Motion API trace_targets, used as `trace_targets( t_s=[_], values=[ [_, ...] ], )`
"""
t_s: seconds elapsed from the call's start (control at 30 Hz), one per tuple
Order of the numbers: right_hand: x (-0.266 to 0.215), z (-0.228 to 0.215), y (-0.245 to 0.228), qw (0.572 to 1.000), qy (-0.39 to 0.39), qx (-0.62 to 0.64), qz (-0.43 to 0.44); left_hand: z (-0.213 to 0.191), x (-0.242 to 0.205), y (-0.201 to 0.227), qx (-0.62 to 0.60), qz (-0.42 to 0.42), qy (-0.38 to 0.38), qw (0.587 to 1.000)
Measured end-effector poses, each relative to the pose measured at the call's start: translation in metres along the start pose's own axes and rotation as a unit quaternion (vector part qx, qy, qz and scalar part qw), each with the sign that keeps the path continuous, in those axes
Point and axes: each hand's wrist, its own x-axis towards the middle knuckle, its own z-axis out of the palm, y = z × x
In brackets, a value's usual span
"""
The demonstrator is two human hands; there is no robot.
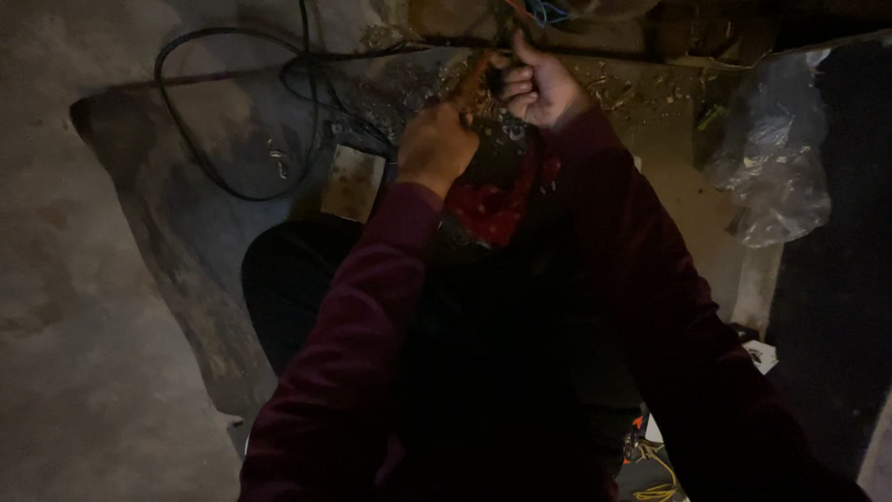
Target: The person sits on the floor and uses a red-handled tool to scrape and clean a small electrical component. They then wipe the component with a red cloth. The person repeats the scraping and wiping actions on the same component.
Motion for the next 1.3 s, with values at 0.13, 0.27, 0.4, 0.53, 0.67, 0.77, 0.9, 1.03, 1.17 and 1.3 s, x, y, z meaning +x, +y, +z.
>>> trace_targets(
  t_s=[0.13,0.27,0.4,0.53,0.67,0.77,0.9,1.03,1.17,1.3],
  values=[
    [0.005,-0.003,0.010,0.998,-0.012,-0.023,-0.057,0.004,0.000,-0.005,0.011,0.022,0.023,0.999],
    [0.004,0.005,0.016,0.990,0.081,-0.055,-0.105,0.011,0.004,-0.009,-0.003,0.004,0.006,1.000],
    [0.003,0.016,0.018,0.985,0.104,-0.049,-0.128,0.014,0.006,-0.012,-0.003,-0.003,0.014,1.000],
    [0.000,0.024,0.019,0.984,0.105,-0.052,-0.135,0.011,0.008,-0.010,-0.017,0.013,0.015,1.000],
    [-0.001,0.027,0.018,0.974,0.150,-0.074,-0.149,0.003,0.011,-0.003,-0.019,0.032,0.013,0.999],
    [-0.003,0.024,0.024,0.979,0.134,-0.069,-0.141,0.003,0.006,-0.004,-0.028,0.023,0.000,0.999],
    [-0.002,0.026,0.018,0.985,0.071,-0.063,-0.145,-0.004,0.001,-0.007,0.005,0.013,-0.008,1.000],
    [-0.008,0.023,0.012,0.990,0.082,-0.068,-0.096,-0.011,-0.004,-0.021,0.023,-0.044,-0.091,0.995],
    [-0.008,0.020,0.005,0.993,0.083,-0.057,-0.060,-0.011,-0.022,-0.036,-0.019,-0.008,-0.015,1.000],
    [-0.010,0.012,-0.007,0.984,0.135,-0.102,-0.063,-0.005,-0.035,-0.041,-0.053,0.030,0.000,0.998]
  ],
)
